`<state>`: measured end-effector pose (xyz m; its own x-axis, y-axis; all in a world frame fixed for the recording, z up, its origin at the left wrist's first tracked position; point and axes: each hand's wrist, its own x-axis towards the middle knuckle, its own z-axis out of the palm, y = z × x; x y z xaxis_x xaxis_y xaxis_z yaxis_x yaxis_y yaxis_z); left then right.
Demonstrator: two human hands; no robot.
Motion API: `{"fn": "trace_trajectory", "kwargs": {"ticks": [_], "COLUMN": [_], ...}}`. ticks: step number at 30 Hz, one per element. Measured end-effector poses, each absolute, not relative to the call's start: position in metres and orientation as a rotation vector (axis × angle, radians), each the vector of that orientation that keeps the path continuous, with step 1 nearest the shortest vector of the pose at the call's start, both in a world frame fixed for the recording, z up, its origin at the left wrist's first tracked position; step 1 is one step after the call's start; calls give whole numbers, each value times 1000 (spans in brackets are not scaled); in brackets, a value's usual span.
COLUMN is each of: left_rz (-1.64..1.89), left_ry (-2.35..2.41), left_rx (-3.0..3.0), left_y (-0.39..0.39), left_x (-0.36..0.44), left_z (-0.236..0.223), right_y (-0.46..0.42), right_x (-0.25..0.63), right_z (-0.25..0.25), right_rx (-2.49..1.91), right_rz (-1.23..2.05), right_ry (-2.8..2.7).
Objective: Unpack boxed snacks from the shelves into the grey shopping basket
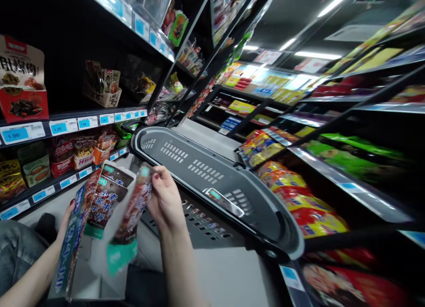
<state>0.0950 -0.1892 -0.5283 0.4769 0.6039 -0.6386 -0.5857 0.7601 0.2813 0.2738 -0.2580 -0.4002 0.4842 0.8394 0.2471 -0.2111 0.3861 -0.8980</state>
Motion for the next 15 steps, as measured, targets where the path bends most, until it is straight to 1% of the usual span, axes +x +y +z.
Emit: {"fn": "trace_trajectory", "kwargs": {"ticks": [3, 6, 11, 15], "left_rz": [819, 879, 704, 806], "left_ry": [823, 890, 938, 930], "left_rx": [-18, -36, 36, 78], "left_y": [-190, -187, -179, -187], "left_x": [95, 93, 91, 93], "left_z": [-525, -524, -526, -523], "right_y": [-255, -258, -262, -257], "right_x": [271, 266, 262, 264], "right_z": [-405, -408, -410, -417], "right_rx": [-678, -556, -509, -553], "right_rz": [842, 839, 894, 875], "right_ry": [-720, -648, -592, -581]}}
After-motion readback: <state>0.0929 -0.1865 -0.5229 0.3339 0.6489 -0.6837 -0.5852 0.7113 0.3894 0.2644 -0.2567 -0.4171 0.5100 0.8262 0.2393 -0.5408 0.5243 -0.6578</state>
